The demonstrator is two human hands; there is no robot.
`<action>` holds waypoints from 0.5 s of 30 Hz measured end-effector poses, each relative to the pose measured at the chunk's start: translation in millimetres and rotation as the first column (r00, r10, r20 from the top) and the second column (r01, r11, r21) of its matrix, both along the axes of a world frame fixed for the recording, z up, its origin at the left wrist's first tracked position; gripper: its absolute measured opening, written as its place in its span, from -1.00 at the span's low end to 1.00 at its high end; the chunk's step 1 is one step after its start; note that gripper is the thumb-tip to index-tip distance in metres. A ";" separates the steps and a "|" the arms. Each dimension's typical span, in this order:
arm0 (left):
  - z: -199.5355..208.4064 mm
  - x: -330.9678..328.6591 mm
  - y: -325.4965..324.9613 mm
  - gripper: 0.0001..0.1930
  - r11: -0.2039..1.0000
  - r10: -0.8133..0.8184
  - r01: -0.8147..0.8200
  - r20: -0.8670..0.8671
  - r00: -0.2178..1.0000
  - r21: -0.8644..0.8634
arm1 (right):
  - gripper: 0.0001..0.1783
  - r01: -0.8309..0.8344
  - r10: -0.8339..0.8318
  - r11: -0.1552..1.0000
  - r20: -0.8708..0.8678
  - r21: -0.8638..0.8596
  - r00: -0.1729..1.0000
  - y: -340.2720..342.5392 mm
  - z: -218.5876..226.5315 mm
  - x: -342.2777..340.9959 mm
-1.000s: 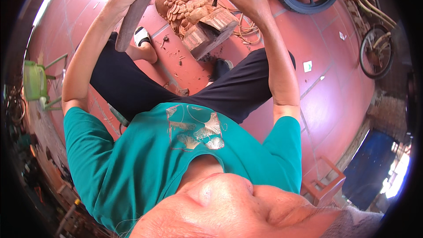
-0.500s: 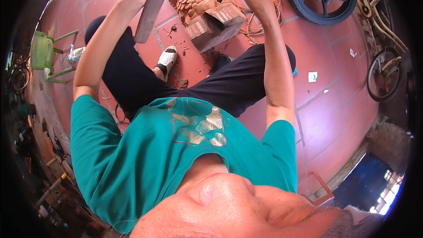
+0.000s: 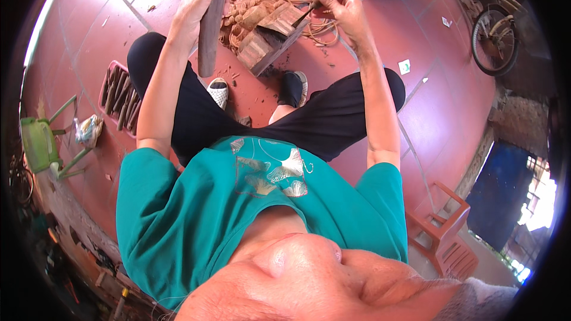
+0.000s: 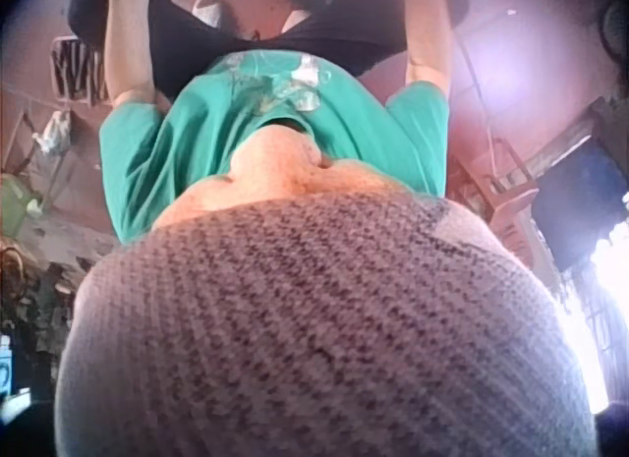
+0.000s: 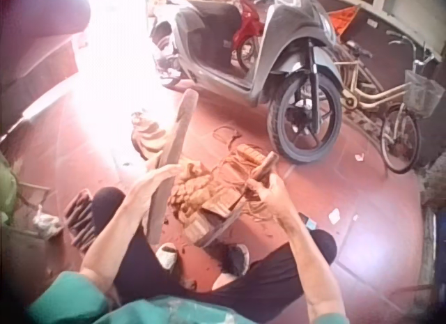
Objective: The person sits on the floor and carves a wooden sculpture using a chisel and mallet. They repeatedly strike the chisel to shape the wood, occasionally adjusting the tool and the workpiece.
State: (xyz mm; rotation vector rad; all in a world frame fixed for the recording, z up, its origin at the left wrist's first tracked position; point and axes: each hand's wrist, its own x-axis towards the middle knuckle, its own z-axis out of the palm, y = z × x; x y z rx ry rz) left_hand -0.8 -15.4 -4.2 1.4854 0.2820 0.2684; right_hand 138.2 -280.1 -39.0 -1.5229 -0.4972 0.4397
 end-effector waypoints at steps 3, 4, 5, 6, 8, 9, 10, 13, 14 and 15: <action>-3.9 1.4 4.3 -0.71 0.992 -0.051 0.061 0.090 0.995 -0.110 | -0.69 0.032 -0.028 0.998 0.069 -0.060 0.997 3.8 -0.1 -11.9; -8.6 3.3 8.7 -0.71 0.982 -0.050 0.064 0.083 0.995 -0.175 | -0.68 0.032 -0.026 0.996 0.086 -0.077 0.996 7.0 1.8 -12.0; -12.1 5.1 11.9 -0.71 0.969 -0.049 0.065 0.075 0.996 -0.240 | -0.68 0.031 -0.021 0.995 0.102 -0.096 0.995 10.3 4.7 -11.6; -13.8 6.3 14.5 -0.72 0.952 -0.048 0.065 0.065 0.997 -0.299 | -0.67 0.030 -0.017 0.994 0.117 -0.110 0.993 14.1 5.3 -11.5; -14.2 4.3 15.5 -0.65 0.929 -0.010 0.021 0.031 0.999 -0.371 | -0.67 0.039 -0.028 0.995 0.121 -0.096 0.992 23.3 1.2 -10.0; -9.1 1.1 16.4 -0.63 0.929 0.002 0.004 0.017 1.000 -0.370 | -0.67 0.045 -0.035 0.995 0.108 -0.087 0.994 28.6 -0.8 -11.3; -5.8 -1.4 17.5 -0.61 0.929 0.015 -0.014 0.002 1.000 -0.370 | -0.67 0.050 -0.042 0.996 0.095 -0.079 0.995 32.1 -2.1 -12.6; -6.9 -6.3 29.7 -0.55 0.939 -0.039 0.029 -0.023 0.999 -0.342 | -0.66 0.034 -0.017 0.984 0.097 -0.174 0.995 37.8 -3.5 -12.3; -7.8 -6.9 31.1 -0.55 0.944 -0.039 0.030 -0.021 0.999 -0.329 | -0.65 0.039 -0.018 0.985 0.124 -0.171 0.992 39.1 -4.5 -11.0; -9.1 -8.2 32.4 -0.56 0.949 -0.040 0.032 -0.021 0.999 -0.314 | -0.64 0.044 -0.019 0.986 0.149 -0.164 0.989 40.8 -7.1 -10.1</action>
